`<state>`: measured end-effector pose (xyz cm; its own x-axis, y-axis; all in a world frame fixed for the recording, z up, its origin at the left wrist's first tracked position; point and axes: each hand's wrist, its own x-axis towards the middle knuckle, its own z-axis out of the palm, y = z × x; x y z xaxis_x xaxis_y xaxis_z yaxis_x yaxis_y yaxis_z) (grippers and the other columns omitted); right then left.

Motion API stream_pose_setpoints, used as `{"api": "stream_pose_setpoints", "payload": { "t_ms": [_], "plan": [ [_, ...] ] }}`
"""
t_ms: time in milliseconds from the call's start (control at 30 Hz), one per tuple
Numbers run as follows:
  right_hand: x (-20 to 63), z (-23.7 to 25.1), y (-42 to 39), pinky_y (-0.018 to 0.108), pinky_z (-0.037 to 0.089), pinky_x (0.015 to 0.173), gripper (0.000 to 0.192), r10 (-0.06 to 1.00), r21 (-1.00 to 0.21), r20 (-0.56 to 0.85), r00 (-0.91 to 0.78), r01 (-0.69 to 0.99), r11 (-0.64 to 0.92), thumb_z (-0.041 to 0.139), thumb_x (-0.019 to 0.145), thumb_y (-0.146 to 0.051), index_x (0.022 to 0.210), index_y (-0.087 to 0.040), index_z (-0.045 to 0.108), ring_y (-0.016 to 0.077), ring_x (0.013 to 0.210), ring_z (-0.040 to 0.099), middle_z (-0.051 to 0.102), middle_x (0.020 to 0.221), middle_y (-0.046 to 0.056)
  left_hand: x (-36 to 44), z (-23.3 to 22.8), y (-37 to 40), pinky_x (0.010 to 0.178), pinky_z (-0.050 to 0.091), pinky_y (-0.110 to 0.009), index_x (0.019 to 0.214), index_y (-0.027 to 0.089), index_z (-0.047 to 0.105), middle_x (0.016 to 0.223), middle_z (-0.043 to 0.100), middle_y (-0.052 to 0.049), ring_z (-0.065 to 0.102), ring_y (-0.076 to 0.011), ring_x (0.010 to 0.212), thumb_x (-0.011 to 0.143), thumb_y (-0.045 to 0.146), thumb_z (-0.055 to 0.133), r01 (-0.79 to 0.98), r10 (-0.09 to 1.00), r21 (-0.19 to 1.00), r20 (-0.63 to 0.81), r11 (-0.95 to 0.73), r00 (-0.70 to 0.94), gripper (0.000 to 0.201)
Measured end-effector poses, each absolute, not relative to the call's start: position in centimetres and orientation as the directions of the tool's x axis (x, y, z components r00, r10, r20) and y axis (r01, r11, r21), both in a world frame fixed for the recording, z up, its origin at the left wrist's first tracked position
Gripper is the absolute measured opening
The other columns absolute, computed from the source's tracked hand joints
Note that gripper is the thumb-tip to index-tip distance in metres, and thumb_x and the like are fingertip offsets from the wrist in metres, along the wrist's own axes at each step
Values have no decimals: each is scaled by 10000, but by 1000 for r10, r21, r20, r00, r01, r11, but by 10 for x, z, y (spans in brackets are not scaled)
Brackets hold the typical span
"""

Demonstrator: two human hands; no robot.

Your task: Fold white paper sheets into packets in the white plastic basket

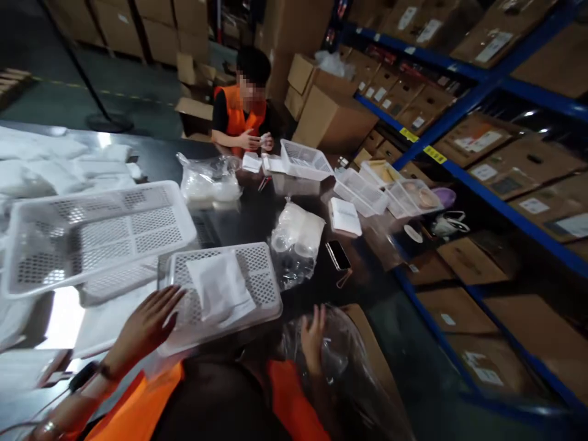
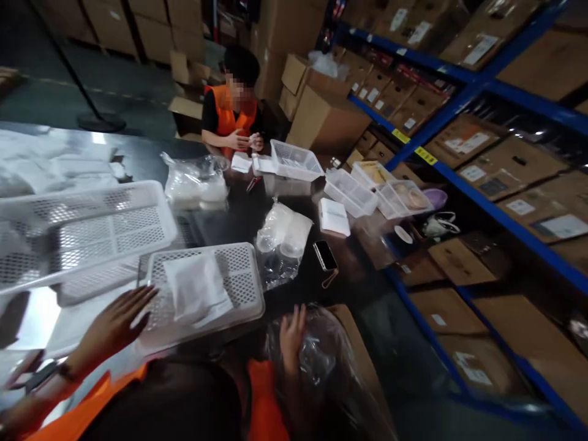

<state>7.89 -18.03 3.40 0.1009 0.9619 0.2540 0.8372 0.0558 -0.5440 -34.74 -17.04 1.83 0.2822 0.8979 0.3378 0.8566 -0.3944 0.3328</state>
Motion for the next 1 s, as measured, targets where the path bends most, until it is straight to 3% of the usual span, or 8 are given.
{"api": "stream_pose_setpoints", "payload": {
  "t_ms": [100,233,333,433,667,800,900,1000],
  "plan": [
    [50,26,-128,501,361,1123,224,935,-480,169,-312,802,354,570,905,-183,1087,-245,685,261,1307,511,618,1326,99,-324,16,-156,1164,264,-537,1383,250,532,1477,498,-118,423,-296,1390,898,285,490,817,824,214,340,-536,452,487],
    [-8,37,-54,429,260,1188,367,540,-491,9,-842,467,735,563,890,-128,1161,-354,661,138,1346,473,605,1366,-37,-294,3,-144,1193,212,-490,1438,296,453,1494,485,-79,383,-238,1418,900,174,487,756,770,180,273,-630,577,553],
    [-34,44,-25,416,188,1203,440,191,-495,-84,-978,207,844,505,903,-97,1282,-301,594,121,1410,368,507,1457,3,-295,-2,-140,1192,231,-455,1445,287,439,1493,487,-75,375,-214,1422,895,101,469,712,730,170,239,-681,640,582],
    [-37,36,-16,398,195,1193,437,104,-474,-92,-990,135,870,470,898,-94,1304,-209,587,140,1420,346,489,1467,67,-309,-2,-136,1183,263,-424,1437,272,446,1491,490,-68,387,-205,1413,911,113,483,650,660,130,242,-748,711,551],
    [-28,4,-17,472,355,1144,391,177,-459,-58,-982,184,869,591,875,-188,1260,-145,639,259,1357,461,545,1398,166,-304,-6,-132,1159,312,-427,1386,222,496,1406,575,-103,467,-230,1352,947,211,492,623,575,-7,377,-782,726,439],
    [-20,-1,-24,444,434,1100,366,362,-595,113,-925,229,770,542,938,-342,1206,-133,677,242,1246,582,665,1255,154,-302,-10,-130,1178,276,-486,1360,213,519,1439,538,-124,422,-264,1387,895,238,545,639,627,109,379,-761,681,466],
    [-17,0,-30,403,554,968,430,546,-728,198,-814,251,638,444,988,-445,1146,-146,710,227,1077,689,734,1110,139,-306,-8,-129,1188,133,-620,1440,245,431,1491,475,-136,375,-303,1417,839,259,587,665,695,213,313,-716,648,621],
    [-18,3,-36,384,596,890,501,629,-781,244,-738,235,579,394,994,-512,1105,-155,729,232,1009,715,751,1053,132,-306,-4,-130,1174,29,-675,1358,275,515,1448,534,-100,404,-286,1402,863,202,551,671,719,269,353,-691,599,502]
  ]
}}
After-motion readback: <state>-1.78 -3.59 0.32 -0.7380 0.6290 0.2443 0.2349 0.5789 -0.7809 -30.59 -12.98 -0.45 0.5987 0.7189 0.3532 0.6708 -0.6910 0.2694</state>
